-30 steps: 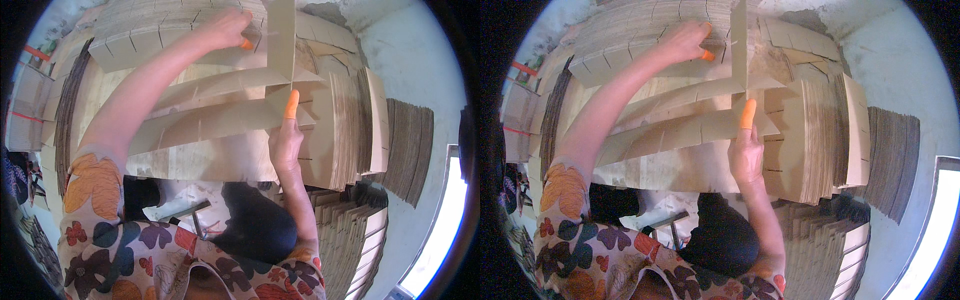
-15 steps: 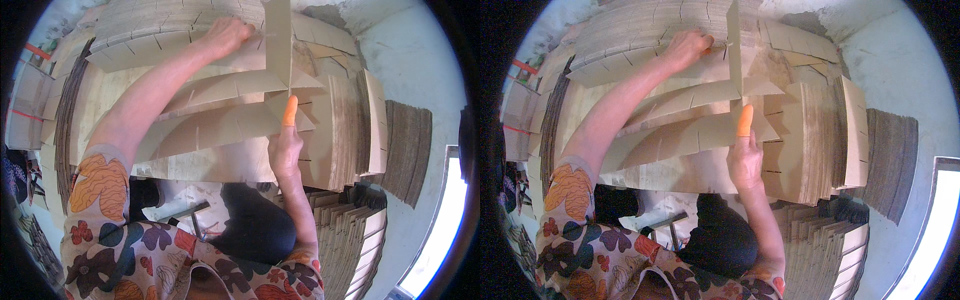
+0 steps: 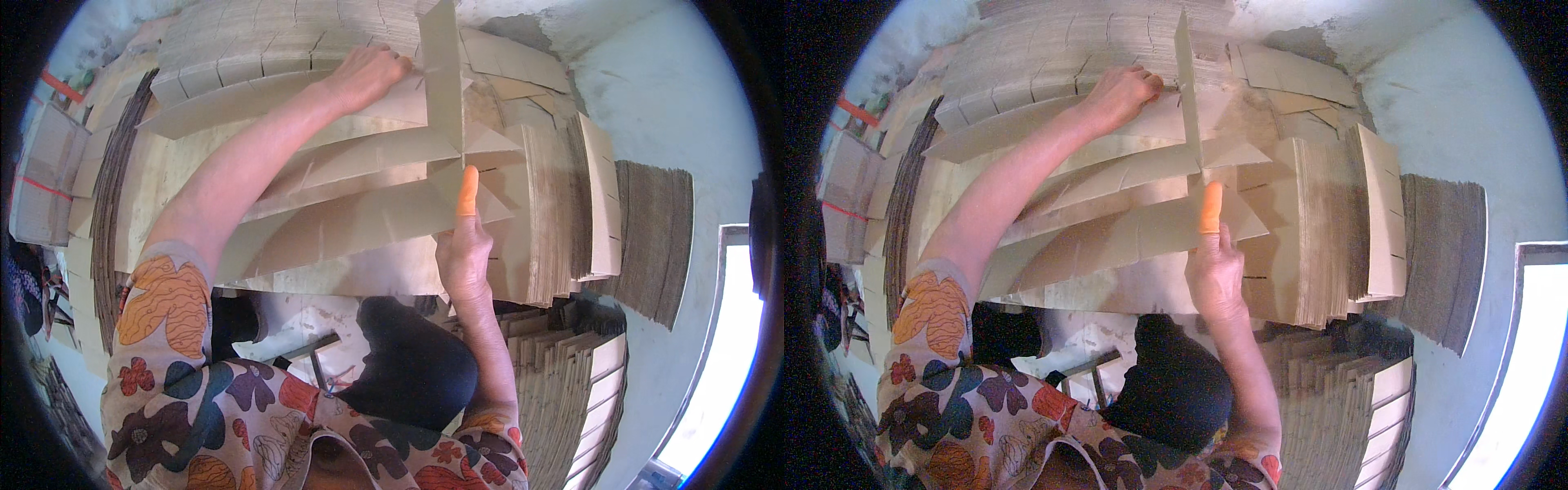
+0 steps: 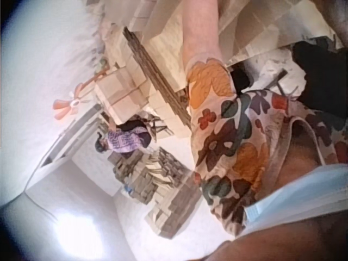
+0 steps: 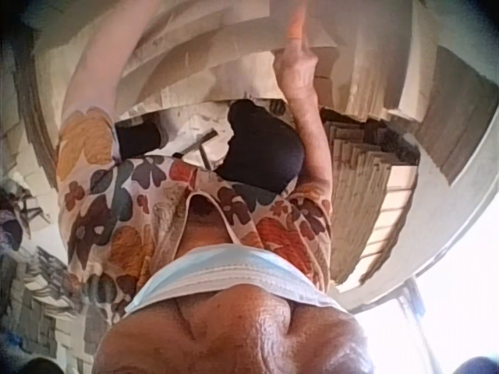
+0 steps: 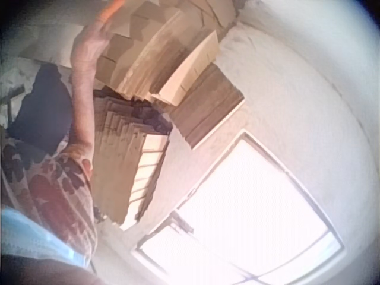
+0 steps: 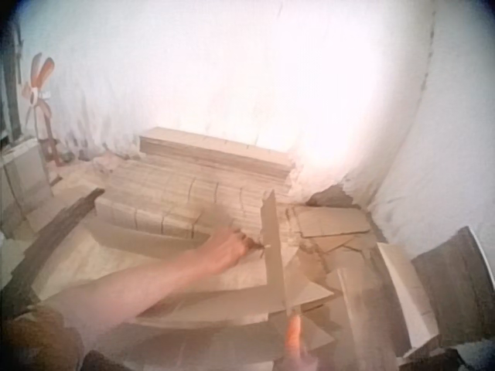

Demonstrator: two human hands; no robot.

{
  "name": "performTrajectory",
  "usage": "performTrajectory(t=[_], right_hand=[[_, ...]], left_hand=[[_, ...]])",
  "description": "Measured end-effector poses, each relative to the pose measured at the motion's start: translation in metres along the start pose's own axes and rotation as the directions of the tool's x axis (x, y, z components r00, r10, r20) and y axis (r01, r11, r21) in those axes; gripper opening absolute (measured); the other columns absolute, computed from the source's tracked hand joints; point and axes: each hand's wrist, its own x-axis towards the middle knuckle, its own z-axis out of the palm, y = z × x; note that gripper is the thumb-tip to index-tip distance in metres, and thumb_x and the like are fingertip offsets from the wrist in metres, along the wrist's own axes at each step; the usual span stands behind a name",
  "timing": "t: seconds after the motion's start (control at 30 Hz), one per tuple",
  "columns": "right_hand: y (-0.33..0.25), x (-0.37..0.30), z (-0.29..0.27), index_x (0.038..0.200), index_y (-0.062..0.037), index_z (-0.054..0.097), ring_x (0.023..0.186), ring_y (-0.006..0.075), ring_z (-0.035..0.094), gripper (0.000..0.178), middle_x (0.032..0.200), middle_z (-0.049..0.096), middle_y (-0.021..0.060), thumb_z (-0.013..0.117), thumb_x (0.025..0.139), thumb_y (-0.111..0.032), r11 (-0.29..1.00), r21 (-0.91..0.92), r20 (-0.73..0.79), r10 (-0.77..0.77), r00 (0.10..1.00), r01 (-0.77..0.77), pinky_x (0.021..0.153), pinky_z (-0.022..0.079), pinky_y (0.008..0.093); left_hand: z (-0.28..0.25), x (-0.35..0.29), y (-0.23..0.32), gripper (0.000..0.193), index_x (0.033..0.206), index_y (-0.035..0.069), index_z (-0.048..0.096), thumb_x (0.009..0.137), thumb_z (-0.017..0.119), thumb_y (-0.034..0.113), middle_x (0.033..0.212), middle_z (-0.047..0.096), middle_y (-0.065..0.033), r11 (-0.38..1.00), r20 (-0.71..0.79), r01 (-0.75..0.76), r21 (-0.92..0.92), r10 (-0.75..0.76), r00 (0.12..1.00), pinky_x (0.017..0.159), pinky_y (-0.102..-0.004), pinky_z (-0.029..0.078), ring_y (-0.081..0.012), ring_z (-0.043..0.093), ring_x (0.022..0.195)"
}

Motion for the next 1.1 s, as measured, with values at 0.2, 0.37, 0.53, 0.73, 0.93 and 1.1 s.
performTrajectory(t=[0.2,0.37,0.53,0.73,0.93,1.1], right_hand=[[-0.008,-0.008,-0.012,0.146,-0.0121,0.015,0.081,0.0327,0.064,0.086,0.107,0.059,0.0242,0.053,0.073,0.013,1.0,0.019,0.005,0.016,1.0,-0.016,0.069,0.053,0.0358],[-0.012,-0.014,-0.019,0.146,-0.0115,0.017,0.084,0.0307,0.065,0.087,0.109,0.059,0.0253,0.054,0.072,0.016,0.998,0.057,0.007,0.035,0.999,-0.035,0.072,0.053,0.0322],[-0.015,-0.019,-0.023,0.146,-0.0121,0.017,0.082,0.0319,0.065,0.087,0.104,0.06,0.0249,0.054,0.072,0.015,0.998,0.012,0.008,0.054,0.999,-0.054,0.071,0.052,0.0323],[-0.016,-0.017,-0.023,0.146,-0.0112,0.016,0.076,0.0362,0.063,0.087,0.093,0.062,0.0241,0.053,0.072,0.015,0.999,0.025,-0.077,-0.03,0.997,0.032,0.067,0.052,0.0352],[-0.007,-0.019,-0.018,0.146,-0.0119,0.013,0.07,0.041,0.061,0.091,0.087,0.058,0.0229,0.056,0.069,0.009,0.999,-0.002,0.092,0.041,0.995,-0.041,0.06,0.051,0.0474],[-0.018,-0.017,-0.033,0.143,-0.0076,0.022,0.069,0.0419,0.06,0.083,0.086,0.058,0.0247,0.056,0.069,0.008,0.992,-0.029,0.152,0.125,0.981,-0.122,0.059,0.05,0.0468]], left_hand=[[-0.013,-0.004,0.007,0.005,0.08,0.004,0.058,0.074,0.059,0.004,0.078,0.063,-0.0105,0.999,0.045,-0.004,-0.04,0.006,0.999,0.067,-0.0408,0.05,-0.028,0.061,0.085],[-0.016,-0.006,0.016,0.004,0.08,0.003,0.059,0.077,0.059,0.004,0.079,0.063,-0.0121,0.998,0.016,0.012,-0.055,-0.011,1.0,0.067,-0.0418,0.05,-0.0291,0.061,0.087],[-0.024,-0.004,0.021,0.013,0.084,0.0,0.058,0.072,0.054,-0.004,0.078,0.062,-0.015,0.994,0.029,-0.008,-0.111,0.012,0.999,0.069,-0.0423,0.051,-0.0324,0.06,0.086],[-0.028,-0.011,0.02,0.005,0.076,0.002,0.055,0.073,0.057,0.0,0.073,0.061,-0.0136,0.99,0.026,-0.003,-0.139,0.007,1.0,0.065,-0.0425,0.049,-0.0313,0.06,0.08],[-0.029,-0.014,0.028,0.004,0.074,0.002,0.054,0.073,0.058,0.002,0.07,0.059,-0.0139,0.983,-0.003,-0.013,-0.185,0.013,1.0,0.062,-0.0435,0.048,-0.0318,0.06,0.075],[-0.032,-0.034,0.04,0.007,0.074,0.001,0.051,0.073,0.058,0.003,0.066,0.055,-0.0182,0.955,0.093,0.058,-0.292,-0.033,0.995,0.058,-0.0459,0.043,-0.0365,0.057,0.069]])
